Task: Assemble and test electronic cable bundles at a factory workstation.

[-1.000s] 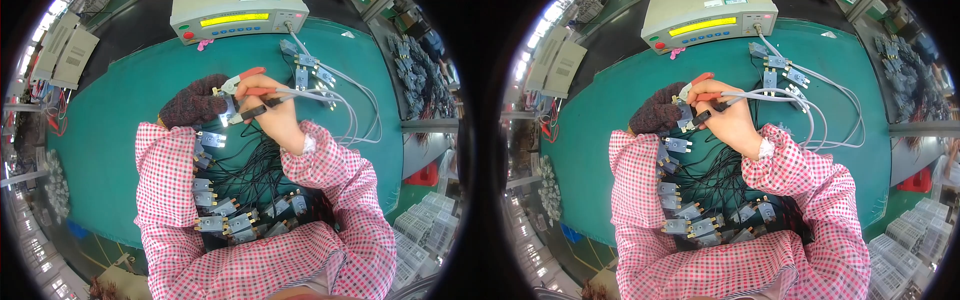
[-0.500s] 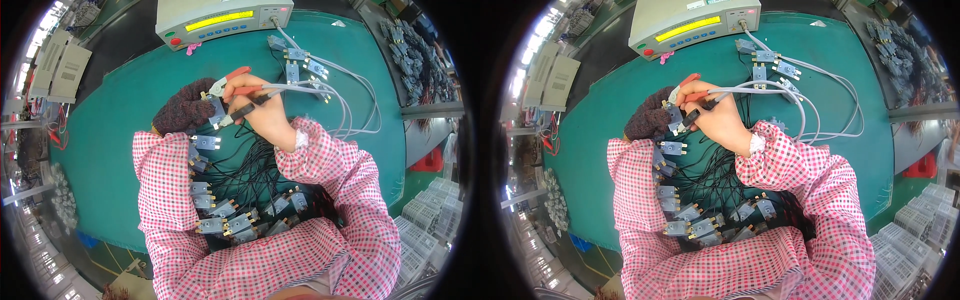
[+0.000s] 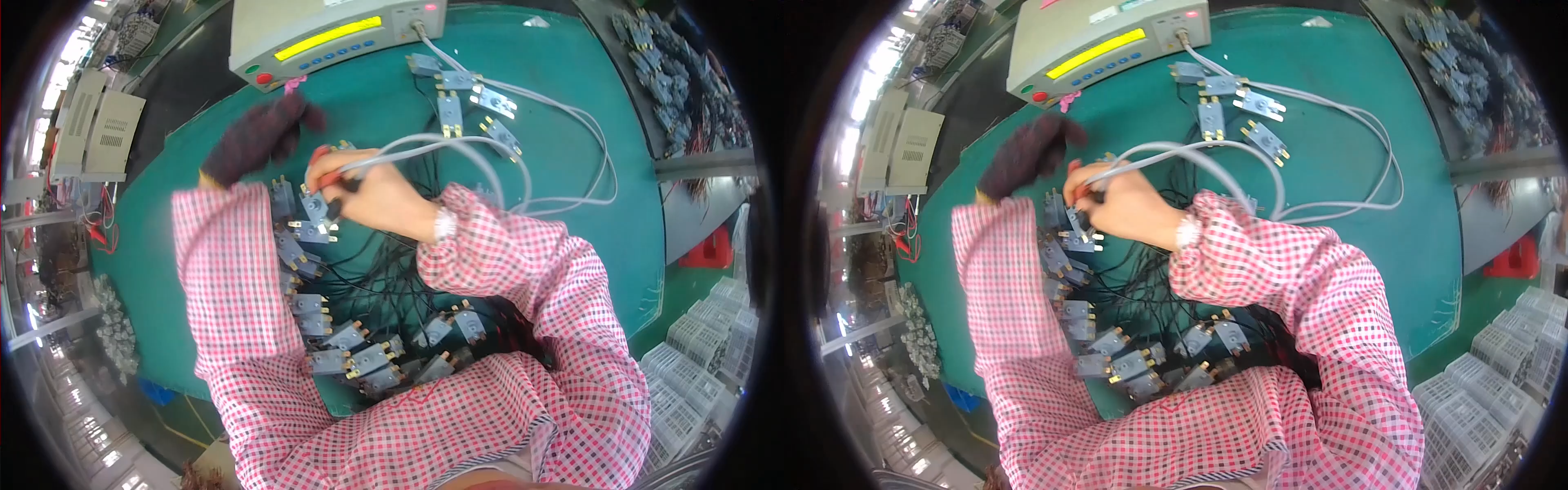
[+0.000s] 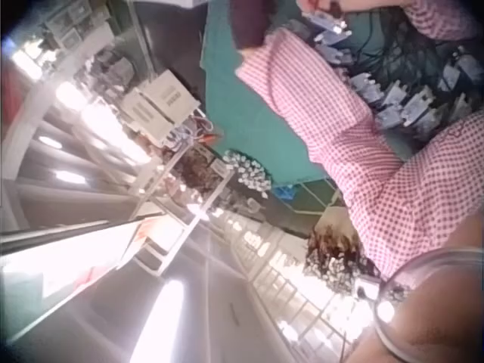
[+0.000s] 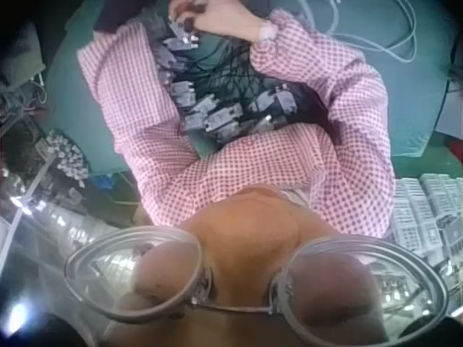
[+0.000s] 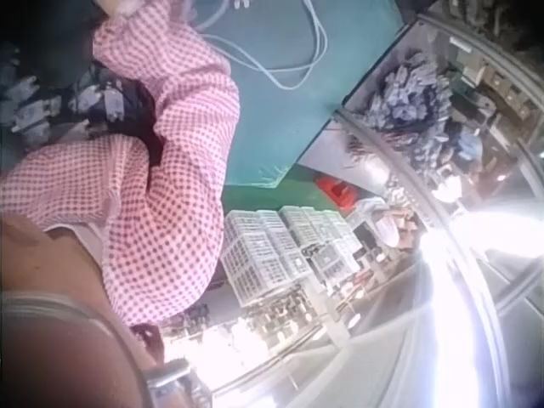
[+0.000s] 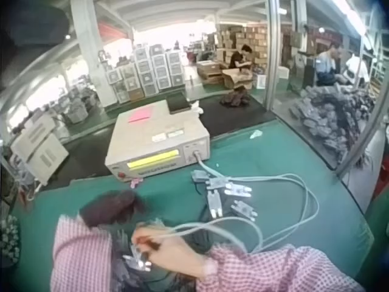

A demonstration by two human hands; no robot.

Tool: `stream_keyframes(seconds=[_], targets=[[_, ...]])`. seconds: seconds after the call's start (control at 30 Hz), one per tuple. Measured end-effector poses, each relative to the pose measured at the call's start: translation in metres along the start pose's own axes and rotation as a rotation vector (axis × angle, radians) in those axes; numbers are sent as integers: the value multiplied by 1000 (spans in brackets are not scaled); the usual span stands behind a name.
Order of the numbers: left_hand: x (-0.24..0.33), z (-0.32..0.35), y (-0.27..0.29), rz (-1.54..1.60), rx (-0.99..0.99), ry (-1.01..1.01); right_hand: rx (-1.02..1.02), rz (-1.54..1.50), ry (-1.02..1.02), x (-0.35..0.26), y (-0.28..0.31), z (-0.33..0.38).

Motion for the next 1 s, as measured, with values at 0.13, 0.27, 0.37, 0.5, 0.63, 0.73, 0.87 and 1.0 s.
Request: stream_keyframes(seconds=[0.13,0.27,0.37,0.5,0.63,0.73,0.87,1.0], targets=[[58,-84,-42,-707,240,-390,-70,58,129,-12,-16,7],[62,-145,-88,-1016,121,-246,-59,107,130,-6,-4,21],[48,-132,-55,-949,207,-284,-93,178,45,3,2,18],[42,-37,-21,-456,114,221,-121,100,67,-4,4,13],[-23,21,-20,344,91,-248,-94,-308,19,-18,7,7],[-39,54,-46,886,-61,-347,11,-485,-60,-26,17,5],[-45,81,-62,959,7,-331,31,-353,-80,-38,10,3],[-35,82,-59,503,146,-479,67,-216,-54,-31,5,4]])
Point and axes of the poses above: each hand's wrist, its own z-axis away from the middle knuckle, its own y-axis out of the back of the hand, x = y × z, the point moved 4 cm from there along -z, towards the middle knuckle, and after that the axes turned 5 degrees about -y, right-handed, at the moved point
